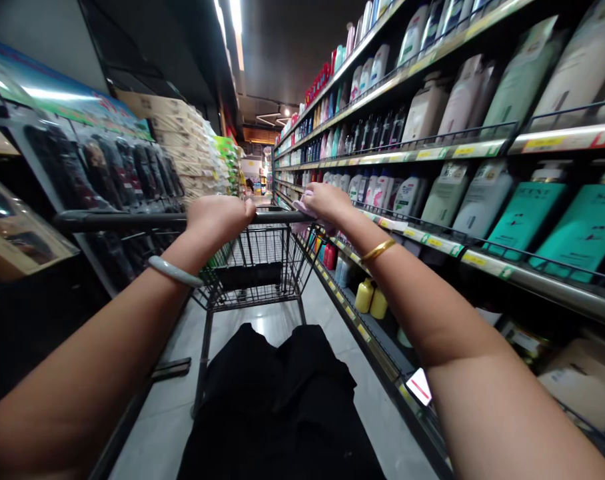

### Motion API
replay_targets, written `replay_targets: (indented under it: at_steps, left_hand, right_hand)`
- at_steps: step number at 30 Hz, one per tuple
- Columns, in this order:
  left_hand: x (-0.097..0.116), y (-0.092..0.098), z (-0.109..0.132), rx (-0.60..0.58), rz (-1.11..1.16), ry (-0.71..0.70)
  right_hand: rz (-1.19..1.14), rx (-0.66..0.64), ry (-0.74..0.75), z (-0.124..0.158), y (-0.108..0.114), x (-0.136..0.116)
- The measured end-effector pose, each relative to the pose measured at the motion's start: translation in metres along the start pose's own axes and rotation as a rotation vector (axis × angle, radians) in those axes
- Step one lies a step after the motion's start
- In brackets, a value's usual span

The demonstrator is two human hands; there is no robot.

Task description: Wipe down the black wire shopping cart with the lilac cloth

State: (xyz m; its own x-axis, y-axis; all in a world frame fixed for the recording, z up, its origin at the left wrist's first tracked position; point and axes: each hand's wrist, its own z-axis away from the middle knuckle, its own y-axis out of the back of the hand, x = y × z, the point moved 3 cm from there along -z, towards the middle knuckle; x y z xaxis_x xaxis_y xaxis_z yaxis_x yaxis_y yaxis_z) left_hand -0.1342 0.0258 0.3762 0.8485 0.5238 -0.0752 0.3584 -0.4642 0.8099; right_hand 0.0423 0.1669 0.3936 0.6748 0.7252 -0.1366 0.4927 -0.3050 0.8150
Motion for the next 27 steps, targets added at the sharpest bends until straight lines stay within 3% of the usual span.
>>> replay_targets:
  at_steps: [3, 8, 15, 20, 23, 27]
  left_hand:
    - [0.002, 0.000, 0.001, 0.006, -0.003, -0.014]
    - [-0.003, 0.003, 0.007, 0.001, -0.030, -0.052]
    - [-0.011, 0.013, 0.018, -0.036, -0.094, -0.144]
    - [-0.006, 0.017, 0.022, -0.064, -0.095, -0.235]
    - [-0.009, 0.023, 0.020, -0.080, -0.079, -0.265]
    - [-0.039, 0.036, 0.010, -0.057, -0.074, -0.185]
  right_hand:
    - [0.018, -0.101, -0.042, -0.011, 0.004, -0.013]
    - [-0.215, -0.196, 0.297, -0.013, -0.001, -0.058]
    - [0.235, -0.271, 0.061, -0.038, -0.004, -0.032]
    - [0.093, -0.415, 0.197, -0.045, -0.019, -0.062]
    - [-0.025, -0.395, 0.279, -0.047, -0.022, -0.077]
    - [-0.033, -0.252, 0.222, -0.047, -0.025, -0.063]
